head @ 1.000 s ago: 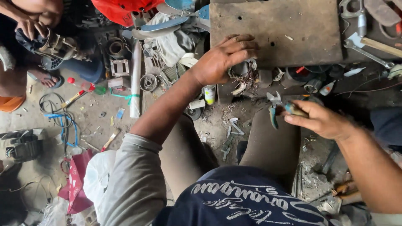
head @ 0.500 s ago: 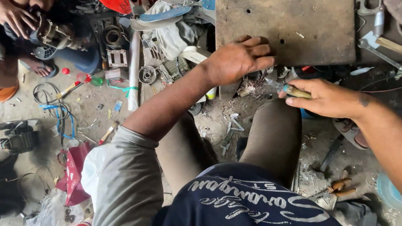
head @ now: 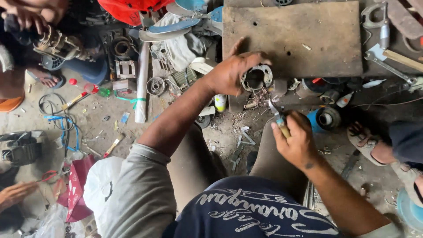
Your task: Extracting old copper windings from a motor stator using pliers in a repair shop environment.
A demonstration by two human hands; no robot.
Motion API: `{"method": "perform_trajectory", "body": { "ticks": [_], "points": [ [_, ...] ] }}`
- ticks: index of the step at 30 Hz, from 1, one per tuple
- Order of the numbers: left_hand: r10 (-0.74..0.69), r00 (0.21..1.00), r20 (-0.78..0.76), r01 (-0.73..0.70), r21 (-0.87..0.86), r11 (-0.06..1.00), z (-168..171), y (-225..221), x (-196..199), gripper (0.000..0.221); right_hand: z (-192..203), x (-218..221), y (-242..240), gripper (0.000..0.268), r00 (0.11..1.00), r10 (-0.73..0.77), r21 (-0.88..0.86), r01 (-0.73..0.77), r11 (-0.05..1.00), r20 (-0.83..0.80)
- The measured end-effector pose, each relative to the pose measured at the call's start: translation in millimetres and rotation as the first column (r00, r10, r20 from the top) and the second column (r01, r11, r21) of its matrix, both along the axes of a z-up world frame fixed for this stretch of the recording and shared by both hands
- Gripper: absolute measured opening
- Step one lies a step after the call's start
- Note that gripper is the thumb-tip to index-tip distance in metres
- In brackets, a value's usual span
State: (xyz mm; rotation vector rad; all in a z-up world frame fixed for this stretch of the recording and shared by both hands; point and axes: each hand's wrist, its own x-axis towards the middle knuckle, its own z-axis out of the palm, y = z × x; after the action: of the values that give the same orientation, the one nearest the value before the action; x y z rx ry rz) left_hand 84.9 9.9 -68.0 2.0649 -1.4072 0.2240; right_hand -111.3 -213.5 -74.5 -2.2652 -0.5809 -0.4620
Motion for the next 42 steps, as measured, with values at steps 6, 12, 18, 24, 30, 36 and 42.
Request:
{"method": "perform_trajectory", "body": {
  "ticks": [6, 12, 18, 24, 30, 36, 42],
  "points": [
    [0.026, 0.999, -0.034, -0.024, 0.043, 0.999, -7, -4, -3, 0.088, -25, -25, 1, 0.013, 0.879, 0.108, 0.512, 0.166, 0.843, -0.464],
    [-0.006, 0.991, -0.134, -0.004, -0.073, 0.997, 4, 13, -12, 0.085, -27, 8, -123, 0.014, 0.806, 0.44, 0.903, 0.428, 0.029, -0.396],
    [-0.036, 0.961, -0.273, -0.041, -0.271, 0.962, 2, 13, -21, 0.076, -61, -33, -79, 0.014, 0.666, 0.492, 0.818, 0.35, 0.457, -0.56],
    [0.118, 0.966, -0.229, -0.173, -0.238, 0.956, -4, 7, -32, 0.077, -160, -26, 8, 0.025, 0.352, 0.3, 0.341, 0.058, 0.938, -0.887],
    [0.144, 0.989, 0.035, -0.129, -0.281, 0.951, -1, 12, -54, 0.085, -109, -19, -16, 0.021, 0.518, 0.209, 0.23, -0.026, 0.973, -0.829],
    [0.181, 0.968, 0.175, -0.173, -0.061, 0.983, 55, 26, -91, 0.074, -3, -7, -83, 0.031, 0.768, 0.052, 0.009, -0.06, 0.998, -0.639],
    [0.124, 0.954, -0.272, -0.197, -0.26, 0.945, 68, 20, -119, 0.066, 52, -8, -37, 0.027, 0.981, 0.123, -0.238, -0.085, 0.968, 0.151]
  ]
}}
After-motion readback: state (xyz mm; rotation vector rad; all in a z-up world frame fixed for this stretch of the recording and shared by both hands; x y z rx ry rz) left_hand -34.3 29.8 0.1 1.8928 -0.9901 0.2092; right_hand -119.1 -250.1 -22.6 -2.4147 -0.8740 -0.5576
